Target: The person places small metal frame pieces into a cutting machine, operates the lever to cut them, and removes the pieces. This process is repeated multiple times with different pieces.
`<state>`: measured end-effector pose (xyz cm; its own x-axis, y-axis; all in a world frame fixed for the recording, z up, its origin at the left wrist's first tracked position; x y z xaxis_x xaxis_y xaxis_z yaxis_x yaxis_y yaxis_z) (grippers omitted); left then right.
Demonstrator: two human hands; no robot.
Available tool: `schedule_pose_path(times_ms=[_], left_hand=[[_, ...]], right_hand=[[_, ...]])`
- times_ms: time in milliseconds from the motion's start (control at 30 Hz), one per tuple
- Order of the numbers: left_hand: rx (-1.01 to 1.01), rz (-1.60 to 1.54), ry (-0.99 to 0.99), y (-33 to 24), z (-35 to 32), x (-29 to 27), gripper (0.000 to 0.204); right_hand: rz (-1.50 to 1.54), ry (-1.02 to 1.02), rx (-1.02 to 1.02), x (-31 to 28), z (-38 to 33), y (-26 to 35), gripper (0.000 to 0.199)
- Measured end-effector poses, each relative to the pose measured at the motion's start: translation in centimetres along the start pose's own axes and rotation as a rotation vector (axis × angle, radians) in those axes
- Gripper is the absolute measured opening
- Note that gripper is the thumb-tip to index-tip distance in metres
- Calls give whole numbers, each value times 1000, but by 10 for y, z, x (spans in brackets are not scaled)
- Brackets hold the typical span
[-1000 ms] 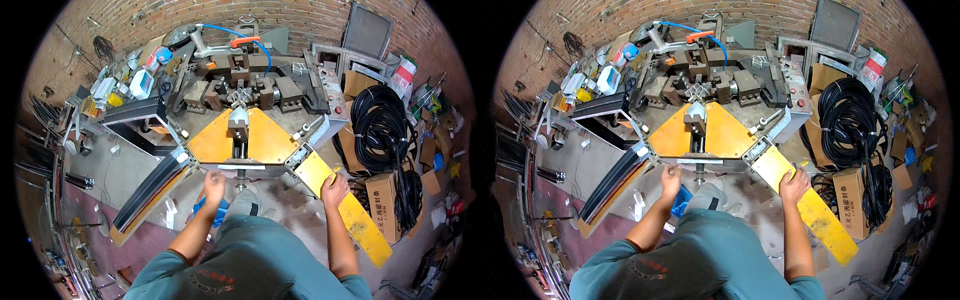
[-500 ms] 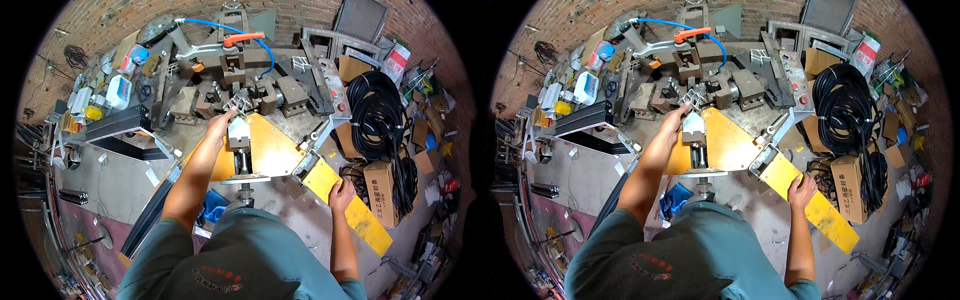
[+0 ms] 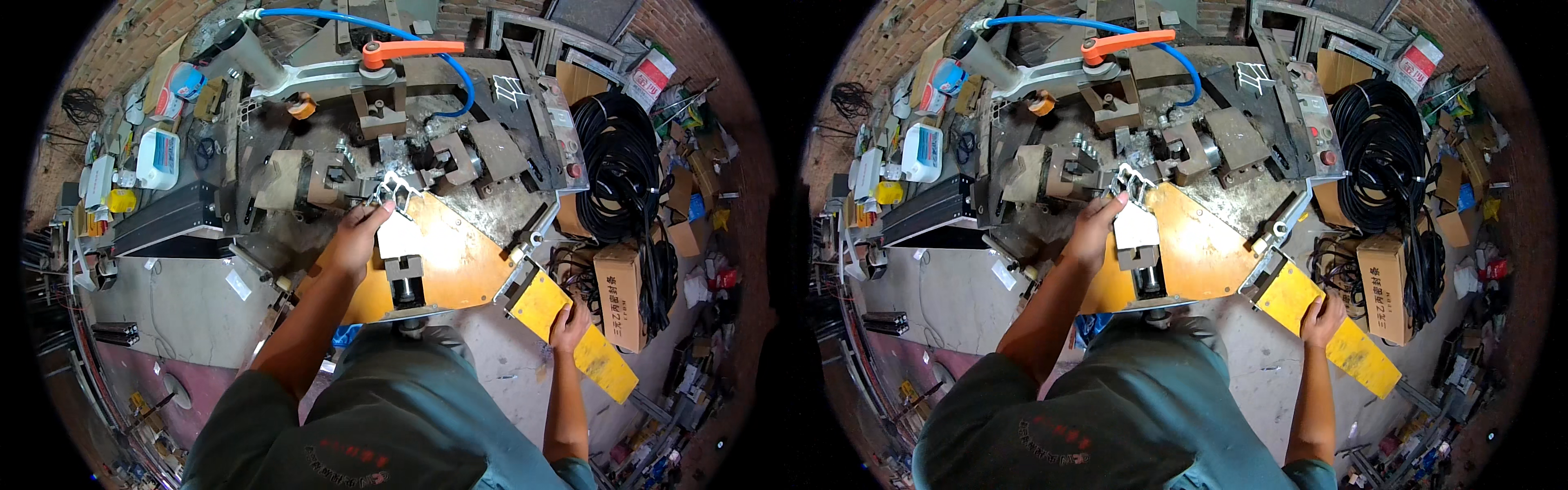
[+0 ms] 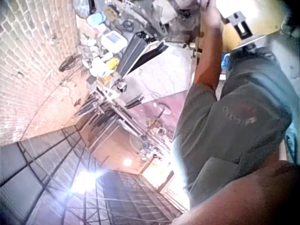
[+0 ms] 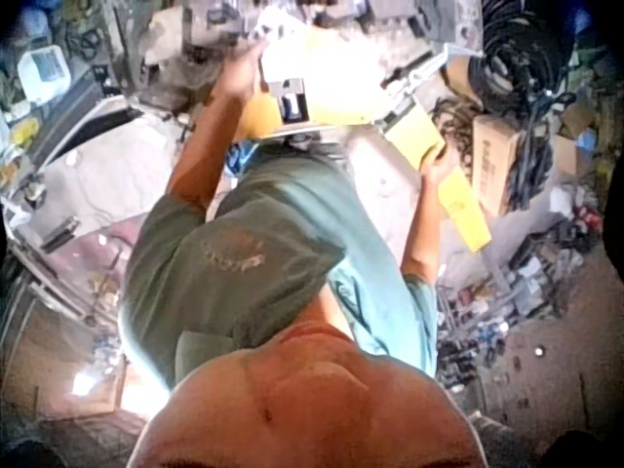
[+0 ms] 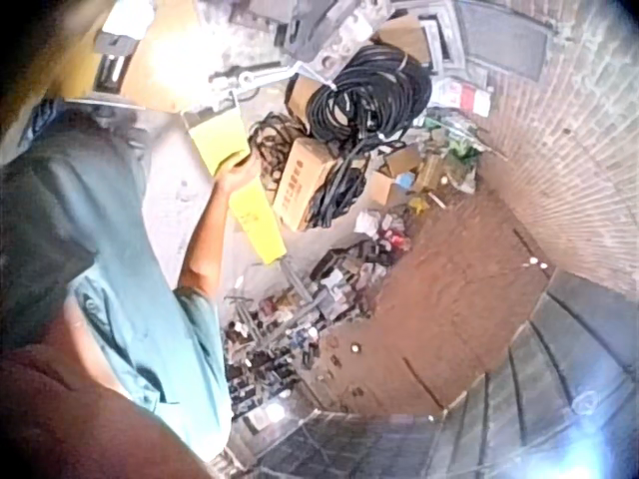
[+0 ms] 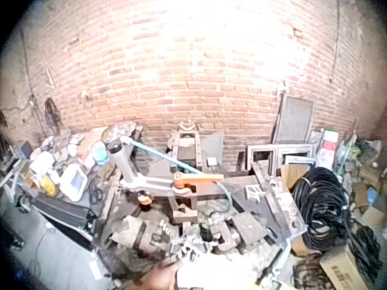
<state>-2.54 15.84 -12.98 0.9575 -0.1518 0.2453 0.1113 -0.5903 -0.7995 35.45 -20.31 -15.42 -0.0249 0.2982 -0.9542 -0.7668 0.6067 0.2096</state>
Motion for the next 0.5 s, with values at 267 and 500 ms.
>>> schedule_pose_path(times_ms=[267,500], left_hand=[[-13,-106,28,-1,3,5,22],[-282,-2,6,-17,-3,7,22]], right_hand=[[42,43,10,1,7,4,32],[-57,-11,35,-10,7,18,33]])
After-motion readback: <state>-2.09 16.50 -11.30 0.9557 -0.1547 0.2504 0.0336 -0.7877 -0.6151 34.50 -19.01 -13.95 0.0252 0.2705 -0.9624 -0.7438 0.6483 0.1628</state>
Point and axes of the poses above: each hand's wrist, its own z-axis towards the middle knuckle, its own x-axis out of the palm, y = z × x, the point moved 4 cm from there along z, towards the middle knuckle, and after that the axes turned 1 degree about x, right-handed, at the moved point
